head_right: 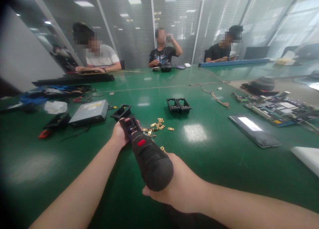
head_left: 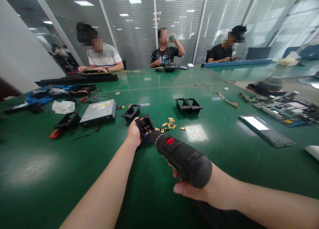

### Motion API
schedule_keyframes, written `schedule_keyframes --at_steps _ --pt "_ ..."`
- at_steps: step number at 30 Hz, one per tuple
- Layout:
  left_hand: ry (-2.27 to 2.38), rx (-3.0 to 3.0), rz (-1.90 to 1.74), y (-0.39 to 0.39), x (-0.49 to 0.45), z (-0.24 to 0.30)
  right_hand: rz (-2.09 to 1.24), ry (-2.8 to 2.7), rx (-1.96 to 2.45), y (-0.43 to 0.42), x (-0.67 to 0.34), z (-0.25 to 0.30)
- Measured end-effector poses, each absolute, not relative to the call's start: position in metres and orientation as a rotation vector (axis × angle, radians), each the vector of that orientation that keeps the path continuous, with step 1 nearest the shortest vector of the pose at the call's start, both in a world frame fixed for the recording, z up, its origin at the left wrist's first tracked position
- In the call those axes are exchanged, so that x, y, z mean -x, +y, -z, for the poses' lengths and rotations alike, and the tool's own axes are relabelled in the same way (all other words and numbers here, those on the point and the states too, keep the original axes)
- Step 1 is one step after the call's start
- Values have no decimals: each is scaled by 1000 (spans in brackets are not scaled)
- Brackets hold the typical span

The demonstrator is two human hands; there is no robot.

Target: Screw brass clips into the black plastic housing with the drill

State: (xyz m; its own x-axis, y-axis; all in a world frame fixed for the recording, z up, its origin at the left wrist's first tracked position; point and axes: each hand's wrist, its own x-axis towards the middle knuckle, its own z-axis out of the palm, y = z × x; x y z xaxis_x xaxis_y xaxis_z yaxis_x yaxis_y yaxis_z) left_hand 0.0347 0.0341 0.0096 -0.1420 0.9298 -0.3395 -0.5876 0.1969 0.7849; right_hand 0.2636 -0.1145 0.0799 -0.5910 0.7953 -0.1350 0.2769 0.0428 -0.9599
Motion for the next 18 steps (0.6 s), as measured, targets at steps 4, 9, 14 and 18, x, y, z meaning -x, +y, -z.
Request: schedule_keyframes --at_steps 4,9,14,18 --pt "1031 -467 -1364 33 -34 -9 -1564 -1884 1068 -113 -264 -78" --pt "1041 -553 -1328 33 -33 -8 -1559 -1904 1051 -112 -265 -75" --pt "1024 -559 -1328 34 -32 -7 -1550 -1900 1055 -113 -266 -73" --pt "1032 -554 -1323 35 -31 -6 -1551 -1897 1044 -114 -266 -73"
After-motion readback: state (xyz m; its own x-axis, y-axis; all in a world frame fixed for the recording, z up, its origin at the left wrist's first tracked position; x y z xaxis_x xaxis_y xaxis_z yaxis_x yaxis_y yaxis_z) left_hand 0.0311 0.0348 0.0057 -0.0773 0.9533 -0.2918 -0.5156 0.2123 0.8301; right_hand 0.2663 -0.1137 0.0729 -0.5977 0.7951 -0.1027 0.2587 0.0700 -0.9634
